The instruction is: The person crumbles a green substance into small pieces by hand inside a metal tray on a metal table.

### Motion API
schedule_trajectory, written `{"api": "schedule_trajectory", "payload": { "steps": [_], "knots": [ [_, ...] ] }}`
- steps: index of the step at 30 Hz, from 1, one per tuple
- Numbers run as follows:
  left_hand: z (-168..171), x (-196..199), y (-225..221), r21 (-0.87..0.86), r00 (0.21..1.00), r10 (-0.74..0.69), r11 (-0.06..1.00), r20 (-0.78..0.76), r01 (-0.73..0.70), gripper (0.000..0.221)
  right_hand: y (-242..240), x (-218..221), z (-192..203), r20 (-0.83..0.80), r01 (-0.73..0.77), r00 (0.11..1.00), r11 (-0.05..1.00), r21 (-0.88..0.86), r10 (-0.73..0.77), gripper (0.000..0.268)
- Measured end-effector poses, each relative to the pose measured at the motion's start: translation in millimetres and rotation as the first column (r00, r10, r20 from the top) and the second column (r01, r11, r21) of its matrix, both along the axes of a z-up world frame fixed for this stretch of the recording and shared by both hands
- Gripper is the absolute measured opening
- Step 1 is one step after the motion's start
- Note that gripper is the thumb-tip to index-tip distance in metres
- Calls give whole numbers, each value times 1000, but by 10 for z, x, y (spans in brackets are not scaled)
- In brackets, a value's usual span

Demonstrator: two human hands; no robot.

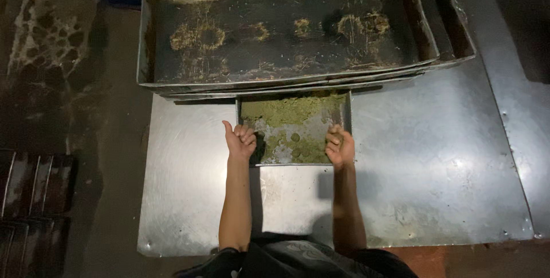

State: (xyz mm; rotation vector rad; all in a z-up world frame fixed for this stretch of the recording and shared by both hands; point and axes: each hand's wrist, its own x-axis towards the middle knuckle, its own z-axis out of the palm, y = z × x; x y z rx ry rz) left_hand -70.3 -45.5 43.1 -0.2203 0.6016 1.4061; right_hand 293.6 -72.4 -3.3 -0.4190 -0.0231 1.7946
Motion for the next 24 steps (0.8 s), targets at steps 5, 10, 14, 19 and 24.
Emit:
{"api": "schedule_trajectory", "payload": {
  "steps": [5, 10, 14, 19, 24],
  "knots": [
    [55, -10, 24, 57, 997, -73, 996, -32, 75, 61, 73, 13, -96, -158, -37, 985, 983, 178, 65, 48],
    [329, 86, -2, -46, 935, -211, 977, -286, 206, 19, 65, -100, -22, 450, 93, 892, 993, -69, -52, 17],
    [363, 129, -55, 62, 914, -245, 958, -323, 279, 16, 17, -109, -6, 254, 25, 967, 1000, -5, -23, 21],
    [-48, 10, 8, 62, 982, -167, 983, -83, 173, 25, 72, -48, -90, 131, 106, 988, 978, -181, -83, 24],
    [-429, -127, 39, 117, 985, -173, 978, -2, 172, 61, 119, -16, -108, -136, -138, 974, 950, 280, 182, 52]
  ]
}}
